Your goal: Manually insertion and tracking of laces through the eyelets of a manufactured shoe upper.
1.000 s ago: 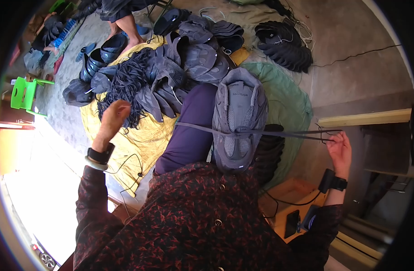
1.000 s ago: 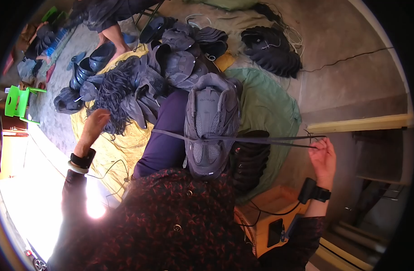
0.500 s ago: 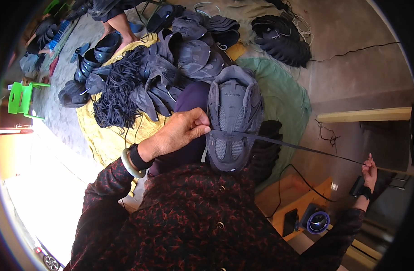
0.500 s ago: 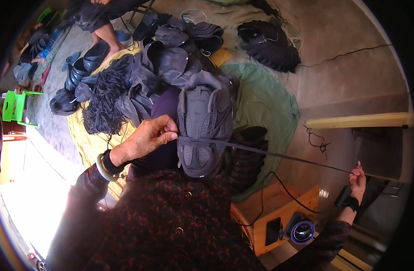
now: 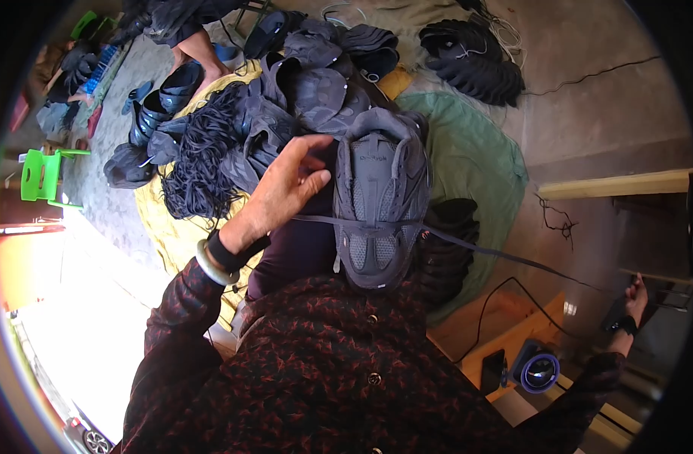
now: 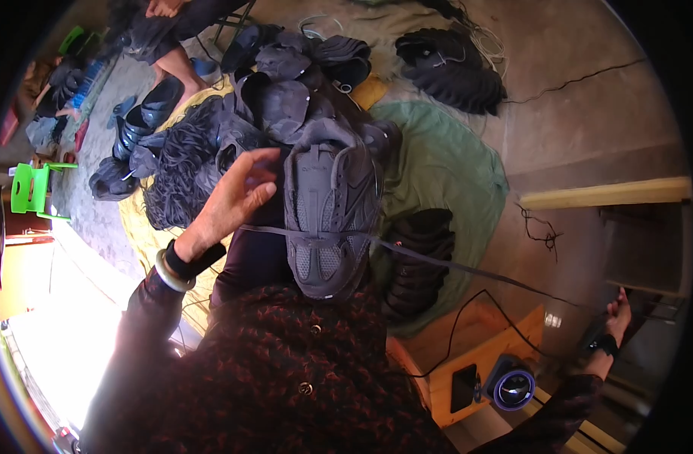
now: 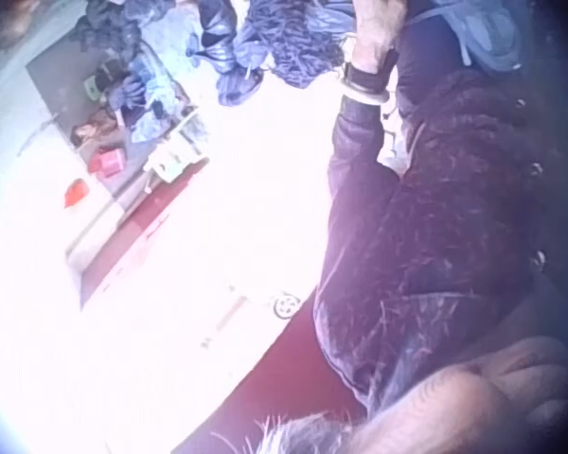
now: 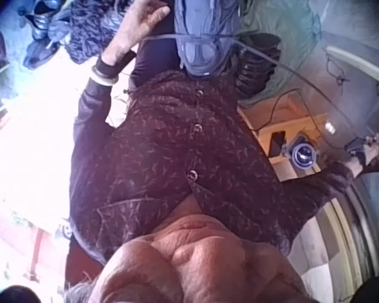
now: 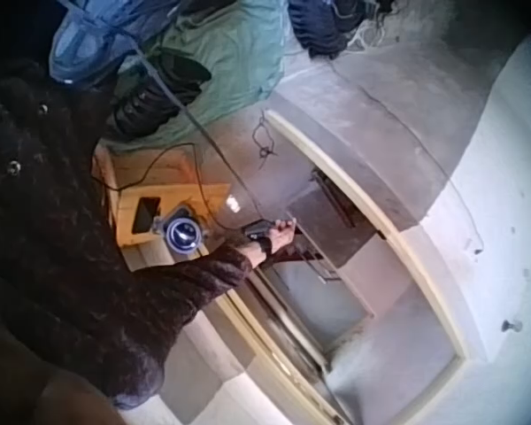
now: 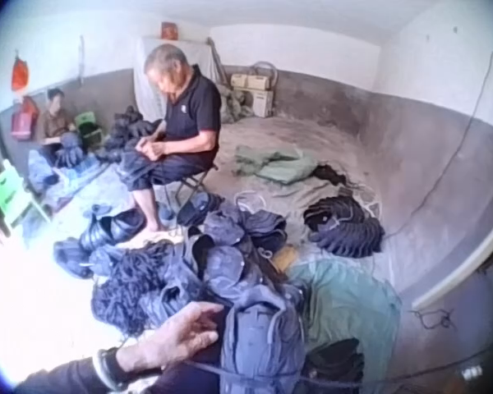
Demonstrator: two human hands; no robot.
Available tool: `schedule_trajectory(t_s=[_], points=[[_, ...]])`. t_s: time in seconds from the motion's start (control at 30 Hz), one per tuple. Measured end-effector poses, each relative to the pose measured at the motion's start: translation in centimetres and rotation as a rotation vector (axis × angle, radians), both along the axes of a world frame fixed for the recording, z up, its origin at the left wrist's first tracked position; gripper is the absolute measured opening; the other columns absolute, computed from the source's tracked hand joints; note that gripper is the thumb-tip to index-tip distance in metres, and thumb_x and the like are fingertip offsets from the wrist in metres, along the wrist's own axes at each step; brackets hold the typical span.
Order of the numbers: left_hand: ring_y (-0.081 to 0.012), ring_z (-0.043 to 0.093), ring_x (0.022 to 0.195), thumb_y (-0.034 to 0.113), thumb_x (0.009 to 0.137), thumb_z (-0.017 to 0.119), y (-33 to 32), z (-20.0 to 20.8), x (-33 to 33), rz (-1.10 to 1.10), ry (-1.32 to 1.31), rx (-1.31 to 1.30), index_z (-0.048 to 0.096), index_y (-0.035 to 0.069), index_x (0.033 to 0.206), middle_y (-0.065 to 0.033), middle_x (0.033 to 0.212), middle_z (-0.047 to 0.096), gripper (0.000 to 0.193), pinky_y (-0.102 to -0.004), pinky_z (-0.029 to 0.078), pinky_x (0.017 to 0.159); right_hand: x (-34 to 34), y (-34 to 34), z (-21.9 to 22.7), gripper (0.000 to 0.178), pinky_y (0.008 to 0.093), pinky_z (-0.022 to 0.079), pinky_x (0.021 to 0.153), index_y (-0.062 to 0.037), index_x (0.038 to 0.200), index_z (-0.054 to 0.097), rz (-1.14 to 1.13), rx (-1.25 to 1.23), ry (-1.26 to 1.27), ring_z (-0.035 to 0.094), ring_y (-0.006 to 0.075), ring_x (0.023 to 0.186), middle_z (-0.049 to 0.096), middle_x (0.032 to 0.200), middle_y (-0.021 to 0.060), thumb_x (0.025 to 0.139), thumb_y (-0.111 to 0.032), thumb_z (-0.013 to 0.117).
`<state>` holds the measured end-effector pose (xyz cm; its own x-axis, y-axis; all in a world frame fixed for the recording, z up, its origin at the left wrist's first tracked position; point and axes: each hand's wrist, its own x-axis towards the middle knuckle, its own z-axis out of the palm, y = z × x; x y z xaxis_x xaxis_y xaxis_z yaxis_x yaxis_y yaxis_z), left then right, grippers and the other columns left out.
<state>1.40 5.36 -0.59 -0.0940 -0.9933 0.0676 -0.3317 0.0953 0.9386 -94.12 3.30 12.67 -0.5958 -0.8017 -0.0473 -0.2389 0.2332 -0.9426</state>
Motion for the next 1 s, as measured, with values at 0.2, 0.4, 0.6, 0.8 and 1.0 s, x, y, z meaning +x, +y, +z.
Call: schedule_trajectory(t_s=[0.2, 0.4, 0.6, 0.8, 1.0], points=[[-0.0192, 0.060, 0.110, 0.007, 0.099, 0.062, -2.1, -2.1, 2.2, -0.112, -0.027, -0.083, 0.055, 0.009, 0.140, -0.0099, 0.140, 0.052, 0.042, -0.0320, 0.051, 0.096, 30.5, -5.6, -8.0, 0.023, 0.0214, 0.033, 0.054, -0.0150, 0.111, 0.071, 0.284, 0.242, -0.179, 0.038, 0.0009, 0.061, 0.045, 0.077, -0.0119, 0.098, -0.034, 0.067], [-0.0204, 0.052, 0.130, 0.026, 0.104, 0.060, -2.7, -2.7, 1.8, -0.201, 0.016, -0.045, 0.058, 0.006, 0.137, -0.0103, 0.146, 0.049, 0.038, -0.0344, 0.044, 0.108, 52.3, -2.7, -11.8, 0.029, 0.0201, 0.040, 0.060, 0.0039, 0.124, 0.067, 0.632, 0.242, -0.297, 0.048, 0.0042, 0.071, 0.061, 0.093, -0.0015, 0.103, -0.015, 0.059], [-0.0185, 0.061, 0.108, 0.006, 0.095, 0.068, -1.4, -2.2, 0.0, -0.059, -0.034, -0.149, 0.061, 0.007, 0.128, -0.0081, 0.135, 0.056, 0.033, -0.0321, 0.051, 0.093, 62.0, -1.1, -11.0, 0.026, 0.0175, 0.031, 0.053, -0.0012, 0.119, 0.070, 0.872, 0.246, -0.295, 0.039, -0.0006, 0.060, 0.058, 0.087, -0.0037, 0.105, -0.020, 0.058], [-0.0184, 0.061, 0.096, 0.008, 0.095, 0.069, -0.6, -1.9, -0.2, 0.060, -0.134, -0.076, 0.064, 0.006, 0.125, -0.0088, 0.128, 0.058, 0.031, -0.0304, 0.052, 0.089, 65.5, 0.6, -10.4, 0.025, 0.0222, 0.047, 0.065, 0.0028, 0.116, 0.070, 0.988, 0.112, -0.091, 0.057, 0.0065, 0.075, 0.066, 0.093, 0.0020, 0.105, -0.016, 0.059], [-0.0125, 0.060, 0.091, 0.006, 0.095, 0.070, -0.3, -2.3, -0.3, 0.049, 0.088, 0.011, 0.064, 0.005, 0.126, -0.0082, 0.119, 0.061, 0.031, -0.0282, 0.052, 0.081, 67.0, 2.5, -10.4, 0.020, 0.0230, 0.048, 0.062, 0.0012, 0.118, 0.067, 0.920, 0.084, -0.137, 0.057, 0.0070, 0.066, 0.072, 0.093, 0.0052, 0.101, -0.007, 0.061]])
